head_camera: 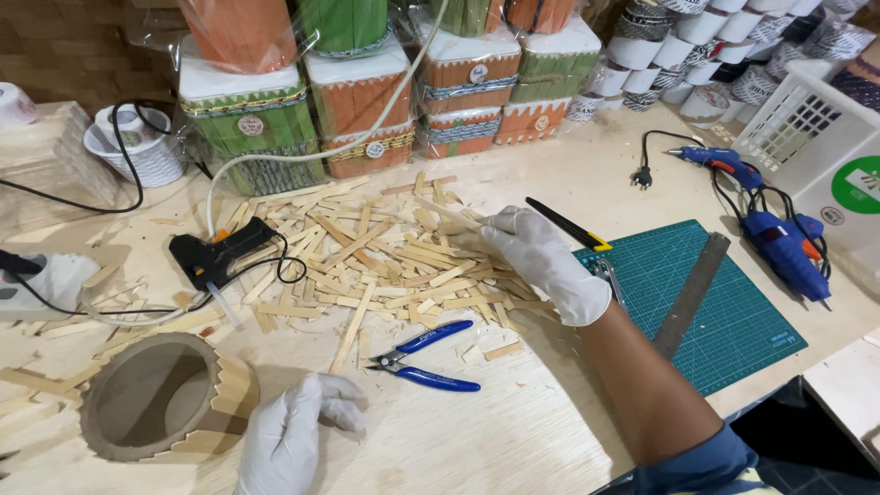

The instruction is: Gluing wooden sticks onto a cardboard tube and trimming them to size to create a container

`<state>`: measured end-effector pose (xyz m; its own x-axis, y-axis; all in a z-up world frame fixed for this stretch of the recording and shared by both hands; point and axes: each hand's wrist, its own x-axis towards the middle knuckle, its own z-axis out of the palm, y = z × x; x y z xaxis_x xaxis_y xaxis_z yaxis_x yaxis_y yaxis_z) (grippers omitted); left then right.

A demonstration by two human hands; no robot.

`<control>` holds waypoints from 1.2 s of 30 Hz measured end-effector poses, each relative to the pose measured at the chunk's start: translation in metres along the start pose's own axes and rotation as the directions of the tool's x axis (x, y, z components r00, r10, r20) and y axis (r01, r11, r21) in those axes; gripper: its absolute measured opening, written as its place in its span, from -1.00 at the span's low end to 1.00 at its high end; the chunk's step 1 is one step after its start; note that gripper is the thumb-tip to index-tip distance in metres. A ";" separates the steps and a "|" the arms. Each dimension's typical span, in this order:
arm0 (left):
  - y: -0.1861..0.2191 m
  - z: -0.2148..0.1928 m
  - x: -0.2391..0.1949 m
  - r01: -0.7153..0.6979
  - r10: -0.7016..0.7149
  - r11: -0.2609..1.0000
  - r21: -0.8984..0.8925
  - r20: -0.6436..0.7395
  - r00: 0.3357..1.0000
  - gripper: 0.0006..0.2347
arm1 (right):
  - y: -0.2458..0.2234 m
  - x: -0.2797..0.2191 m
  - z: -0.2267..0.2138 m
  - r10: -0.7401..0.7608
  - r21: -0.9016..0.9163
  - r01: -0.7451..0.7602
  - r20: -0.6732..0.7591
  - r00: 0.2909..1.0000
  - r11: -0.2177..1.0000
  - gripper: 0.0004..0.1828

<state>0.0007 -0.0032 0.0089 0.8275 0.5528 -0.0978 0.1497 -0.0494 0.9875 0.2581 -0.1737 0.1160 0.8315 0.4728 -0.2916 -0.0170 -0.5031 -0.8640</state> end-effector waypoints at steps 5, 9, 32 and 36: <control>0.000 0.001 -0.001 0.036 -0.036 0.999 -0.030 -0.021 0.999 -0.45 | 0.012 0.011 -0.010 0.044 -0.080 -0.046 -0.032 0.999 0.996 -0.68; -0.003 0.001 0.000 0.003 -0.004 0.999 -0.054 -0.015 1.000 -0.47 | 0.031 0.025 -0.012 -0.028 -0.023 0.028 -0.003 1.000 0.999 -0.83; -0.005 0.008 0.001 -0.110 0.104 0.957 -0.267 -0.035 0.994 -0.72 | 0.053 -0.013 0.058 -0.850 -0.119 0.857 0.118 0.513 0.501 -0.79; 0.001 0.003 -0.006 -0.098 0.097 0.941 -0.323 -0.020 0.995 -0.83 | 0.061 -0.009 0.061 -0.755 0.037 0.792 0.333 0.565 0.609 -0.79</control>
<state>-0.0024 -0.0086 0.0101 0.8269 0.5623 0.0010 -0.1153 0.1679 0.9790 0.2157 -0.1643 0.0408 0.2977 0.8879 0.3508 0.6277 0.0948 -0.7727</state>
